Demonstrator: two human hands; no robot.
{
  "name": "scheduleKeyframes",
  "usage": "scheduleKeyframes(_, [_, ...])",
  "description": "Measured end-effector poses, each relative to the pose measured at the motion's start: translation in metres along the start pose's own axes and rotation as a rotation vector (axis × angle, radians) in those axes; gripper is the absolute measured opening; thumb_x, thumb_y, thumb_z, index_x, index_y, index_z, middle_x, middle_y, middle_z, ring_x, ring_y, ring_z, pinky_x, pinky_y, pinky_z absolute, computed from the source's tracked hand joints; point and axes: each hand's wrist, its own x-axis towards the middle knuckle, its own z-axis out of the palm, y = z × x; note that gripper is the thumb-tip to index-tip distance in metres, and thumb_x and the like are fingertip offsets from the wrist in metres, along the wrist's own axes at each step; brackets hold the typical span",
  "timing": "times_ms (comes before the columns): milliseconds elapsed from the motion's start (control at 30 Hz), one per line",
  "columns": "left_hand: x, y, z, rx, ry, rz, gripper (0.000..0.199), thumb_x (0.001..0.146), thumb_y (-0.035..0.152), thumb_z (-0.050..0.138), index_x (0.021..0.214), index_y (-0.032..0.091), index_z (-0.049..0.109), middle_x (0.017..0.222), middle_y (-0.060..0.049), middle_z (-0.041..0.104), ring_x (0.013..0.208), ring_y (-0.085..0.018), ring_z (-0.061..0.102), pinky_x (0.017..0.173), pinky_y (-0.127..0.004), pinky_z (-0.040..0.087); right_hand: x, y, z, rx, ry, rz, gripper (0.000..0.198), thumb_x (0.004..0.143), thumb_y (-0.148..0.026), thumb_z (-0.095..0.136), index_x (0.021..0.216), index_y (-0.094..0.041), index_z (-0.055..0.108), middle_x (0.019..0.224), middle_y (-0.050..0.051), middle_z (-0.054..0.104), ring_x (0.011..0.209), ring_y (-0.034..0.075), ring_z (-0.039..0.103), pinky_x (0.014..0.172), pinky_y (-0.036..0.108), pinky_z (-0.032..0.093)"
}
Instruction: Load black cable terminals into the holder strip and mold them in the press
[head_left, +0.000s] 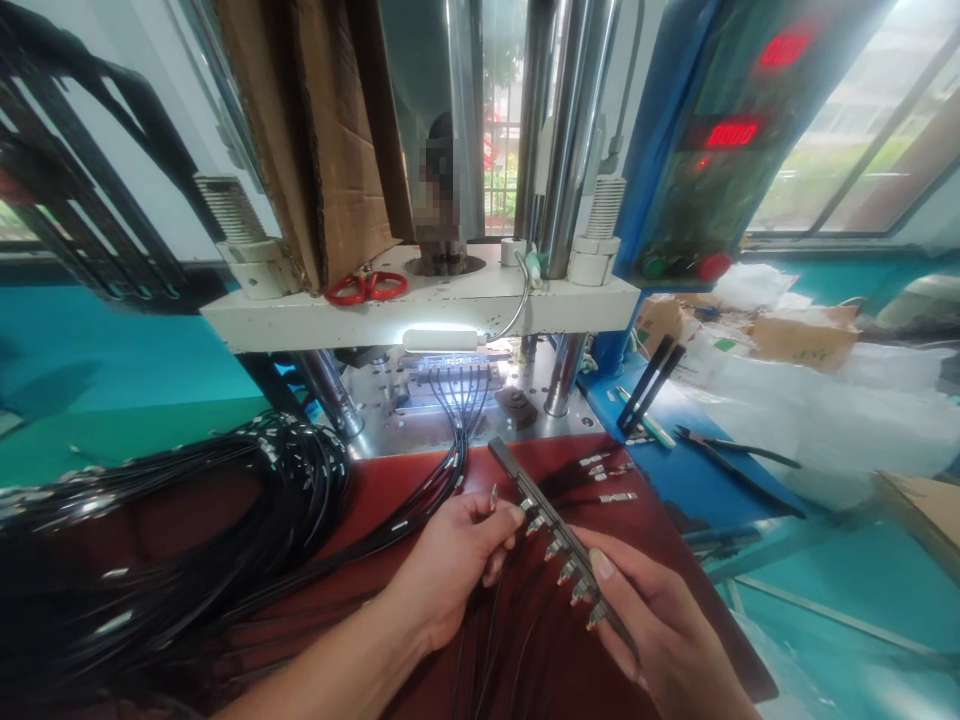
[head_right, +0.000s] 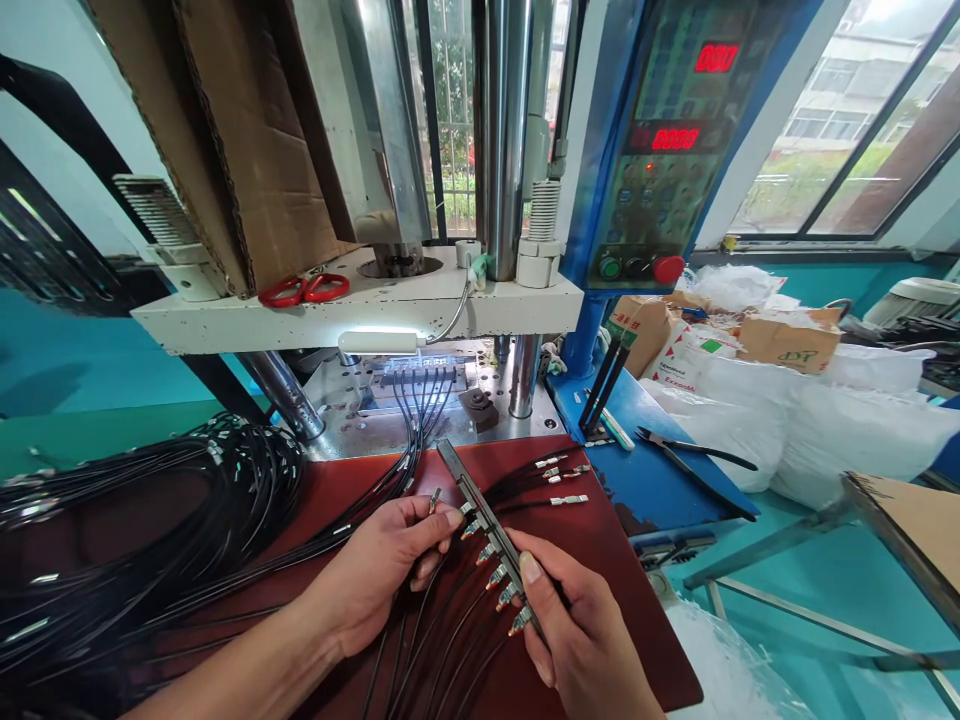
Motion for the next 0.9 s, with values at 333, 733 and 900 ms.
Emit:
scheduleKeyframes(333, [0.001, 0.005, -0.001, -0.056, -0.014, 0.016, 0.024, 0.077, 0.032, 0.065, 0.067, 0.014, 0.052, 0.057, 0.005, 0.048, 0.041, -0.004, 0.034, 0.042, -0.020, 0.023, 0.005, 0.006, -0.002, -0.020, -0.071, 0.023, 0.054, 0.070, -0.059, 0.069, 0.112, -0.024, 0.069, 0.096, 0.006, 0.069, 0.083, 0.020, 0.063, 0.058, 0.020, 0.052])
scheduleKeyframes(733, [-0.003, 0.018, -0.042, -0.124, 0.035, 0.078, 0.025, 0.078, 0.036, 0.067, 0.088, 0.015, 0.058, 0.071, 0.000, 0.057, 0.057, -0.008, 0.051, 0.055, -0.022, 0.043, 0.008, 0.008, -0.009, -0.090, -0.026, -0.110, 0.050, 0.071, -0.058, 0.068, 0.105, -0.022, 0.073, 0.056, 0.002, 0.063, 0.045, 0.013, 0.055, 0.040, 0.020, 0.046])
scheduleKeyframes(900, [0.000, 0.019, -0.030, -0.046, 0.000, 0.067, 0.023, 0.078, 0.034, 0.064, 0.073, 0.015, 0.054, 0.064, 0.003, 0.053, 0.045, -0.005, 0.042, 0.043, -0.019, 0.032, 0.006, 0.009, -0.007, -0.070, -0.003, -0.081, 0.047, 0.071, -0.057, 0.069, 0.103, -0.023, 0.072, 0.061, 0.002, 0.065, 0.046, 0.011, 0.055, 0.039, 0.018, 0.044])
